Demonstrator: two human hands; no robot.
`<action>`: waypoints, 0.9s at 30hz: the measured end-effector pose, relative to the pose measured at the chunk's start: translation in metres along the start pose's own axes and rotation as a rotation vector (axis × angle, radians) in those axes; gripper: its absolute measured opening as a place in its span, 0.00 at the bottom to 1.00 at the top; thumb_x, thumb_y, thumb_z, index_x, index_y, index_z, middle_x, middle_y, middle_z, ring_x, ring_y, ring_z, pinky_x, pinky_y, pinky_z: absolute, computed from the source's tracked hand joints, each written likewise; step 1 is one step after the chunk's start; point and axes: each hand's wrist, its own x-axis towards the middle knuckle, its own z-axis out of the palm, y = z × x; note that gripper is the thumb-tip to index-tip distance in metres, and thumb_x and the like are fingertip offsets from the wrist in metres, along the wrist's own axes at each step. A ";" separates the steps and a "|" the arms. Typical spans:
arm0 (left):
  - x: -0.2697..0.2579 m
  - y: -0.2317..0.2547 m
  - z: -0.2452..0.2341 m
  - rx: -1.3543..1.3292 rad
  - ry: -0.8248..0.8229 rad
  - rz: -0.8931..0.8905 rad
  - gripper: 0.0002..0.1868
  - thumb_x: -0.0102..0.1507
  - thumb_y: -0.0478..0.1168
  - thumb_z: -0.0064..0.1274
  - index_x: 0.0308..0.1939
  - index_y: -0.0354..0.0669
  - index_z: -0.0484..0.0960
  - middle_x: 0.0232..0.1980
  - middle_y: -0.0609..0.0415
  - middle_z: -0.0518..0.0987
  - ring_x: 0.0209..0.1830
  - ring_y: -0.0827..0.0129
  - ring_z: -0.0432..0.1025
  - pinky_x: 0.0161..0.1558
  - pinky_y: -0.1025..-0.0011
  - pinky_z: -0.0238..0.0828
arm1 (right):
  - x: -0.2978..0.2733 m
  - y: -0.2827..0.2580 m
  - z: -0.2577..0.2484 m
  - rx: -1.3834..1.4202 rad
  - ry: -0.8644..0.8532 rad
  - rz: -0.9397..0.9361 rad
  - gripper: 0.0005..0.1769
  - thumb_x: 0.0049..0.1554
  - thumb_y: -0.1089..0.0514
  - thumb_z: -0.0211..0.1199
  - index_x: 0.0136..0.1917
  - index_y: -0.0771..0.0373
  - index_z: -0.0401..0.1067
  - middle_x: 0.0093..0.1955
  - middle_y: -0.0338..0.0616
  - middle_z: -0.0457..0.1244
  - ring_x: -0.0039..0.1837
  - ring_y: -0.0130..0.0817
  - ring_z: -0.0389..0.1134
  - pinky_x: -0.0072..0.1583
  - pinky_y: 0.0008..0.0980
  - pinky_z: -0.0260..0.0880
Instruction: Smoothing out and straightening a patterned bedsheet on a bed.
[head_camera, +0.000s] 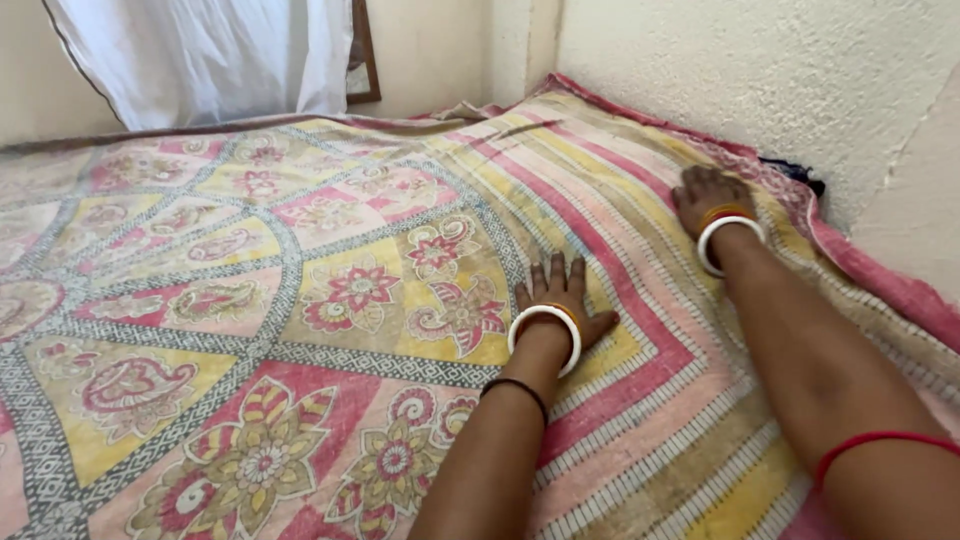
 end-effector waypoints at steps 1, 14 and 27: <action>0.002 -0.002 0.002 -0.002 -0.007 -0.001 0.57 0.60 0.70 0.50 0.82 0.57 0.37 0.85 0.51 0.30 0.84 0.46 0.26 0.77 0.43 0.26 | 0.004 -0.001 0.000 -0.001 -0.007 0.001 0.35 0.66 0.38 0.38 0.78 0.56 0.58 0.83 0.46 0.48 0.80 0.49 0.51 0.74 0.60 0.49; 0.088 -0.092 -0.057 0.166 0.094 -0.034 0.31 0.65 0.53 0.43 0.74 0.66 0.64 0.79 0.57 0.60 0.78 0.52 0.55 0.74 0.40 0.50 | -0.019 -0.183 -0.025 0.150 -0.155 -0.290 0.36 0.65 0.35 0.37 0.81 0.51 0.50 0.86 0.37 0.41 0.85 0.43 0.37 0.78 0.62 0.32; 0.069 -0.115 -0.026 0.217 -0.053 -0.137 0.39 0.68 0.68 0.29 0.81 0.67 0.46 0.85 0.62 0.42 0.85 0.57 0.38 0.77 0.37 0.35 | -0.033 -0.063 -0.074 0.350 -0.133 0.435 0.42 0.68 0.34 0.43 0.85 0.62 0.49 0.88 0.53 0.44 0.86 0.51 0.44 0.83 0.52 0.41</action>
